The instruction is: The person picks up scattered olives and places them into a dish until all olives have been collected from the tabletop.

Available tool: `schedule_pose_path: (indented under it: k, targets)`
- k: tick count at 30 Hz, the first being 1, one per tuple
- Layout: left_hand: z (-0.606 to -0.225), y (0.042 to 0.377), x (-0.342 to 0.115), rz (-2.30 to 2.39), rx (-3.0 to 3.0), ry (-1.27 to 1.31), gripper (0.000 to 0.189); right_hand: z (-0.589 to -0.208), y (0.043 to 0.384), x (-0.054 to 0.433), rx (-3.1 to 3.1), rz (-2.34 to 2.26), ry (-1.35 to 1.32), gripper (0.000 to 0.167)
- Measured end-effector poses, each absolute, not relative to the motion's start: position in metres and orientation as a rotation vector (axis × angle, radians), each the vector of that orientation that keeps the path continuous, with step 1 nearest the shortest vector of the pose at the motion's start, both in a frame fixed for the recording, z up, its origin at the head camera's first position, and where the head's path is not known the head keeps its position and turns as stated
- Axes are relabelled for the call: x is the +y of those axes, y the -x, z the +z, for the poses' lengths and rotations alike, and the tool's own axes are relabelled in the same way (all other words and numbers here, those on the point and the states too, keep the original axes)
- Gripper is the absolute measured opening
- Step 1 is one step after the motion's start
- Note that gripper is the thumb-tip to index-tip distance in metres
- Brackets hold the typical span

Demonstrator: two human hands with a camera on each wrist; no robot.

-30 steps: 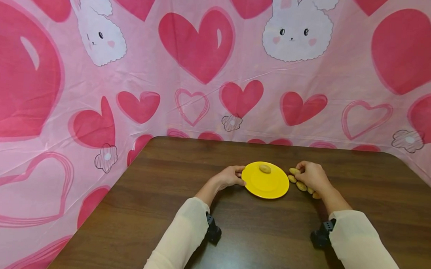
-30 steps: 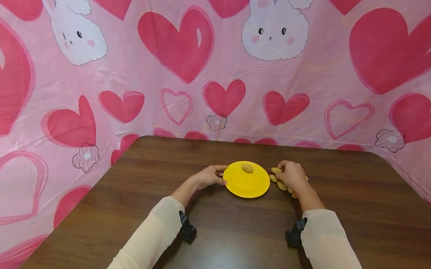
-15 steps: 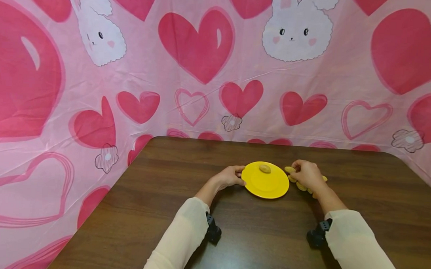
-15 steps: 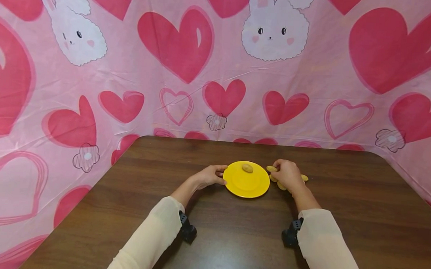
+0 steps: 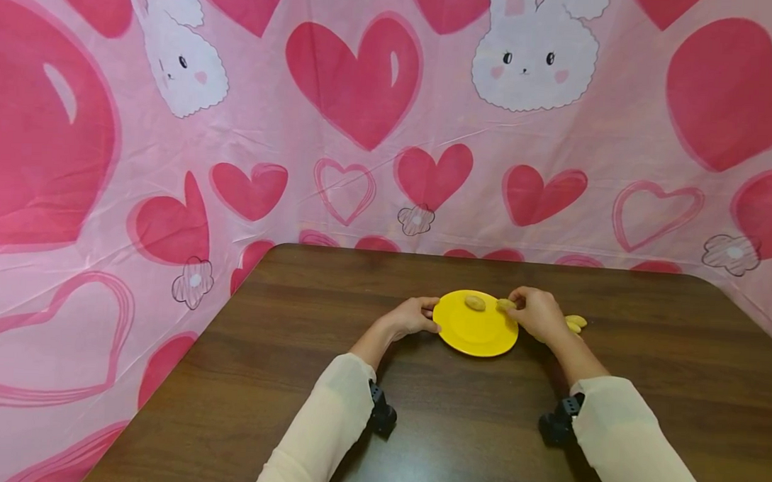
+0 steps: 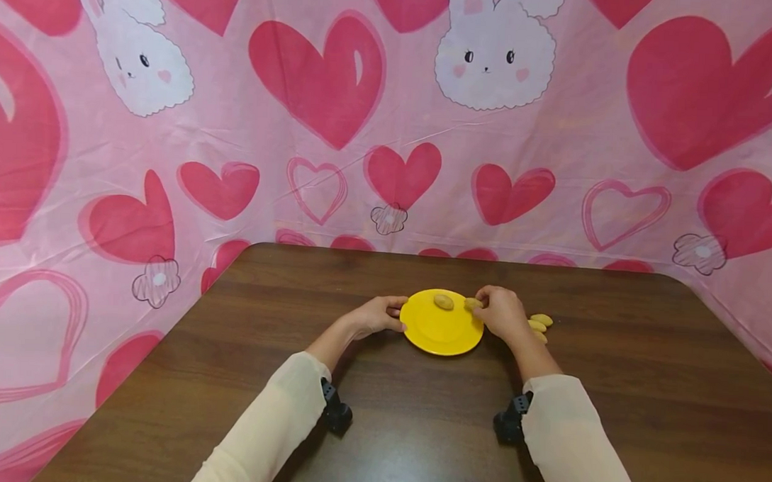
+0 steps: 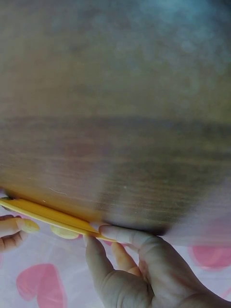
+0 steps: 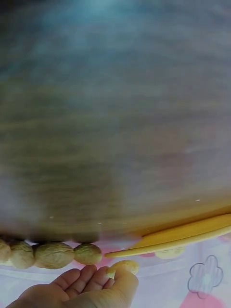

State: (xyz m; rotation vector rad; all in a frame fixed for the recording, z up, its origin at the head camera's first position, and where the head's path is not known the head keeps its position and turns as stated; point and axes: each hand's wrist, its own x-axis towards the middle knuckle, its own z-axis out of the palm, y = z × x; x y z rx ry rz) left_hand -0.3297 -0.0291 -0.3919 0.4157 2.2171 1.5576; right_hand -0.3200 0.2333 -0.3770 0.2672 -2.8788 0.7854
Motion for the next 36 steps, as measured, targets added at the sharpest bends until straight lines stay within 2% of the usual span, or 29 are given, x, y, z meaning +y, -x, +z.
schedule_pose_path:
  k: [21, 36]
  targets:
    - [-0.392, 0.331, -0.030, 1.563, 2.212, -0.407, 0.065, -0.380, 0.326, 0.204, -2.814, 0.810, -0.387, 0.020]
    - [-0.392, 0.330, -0.029, 1.579, 2.194, -0.404, 0.067, -0.376, 0.326, 0.182, -2.916, 0.862, -0.376, 0.023]
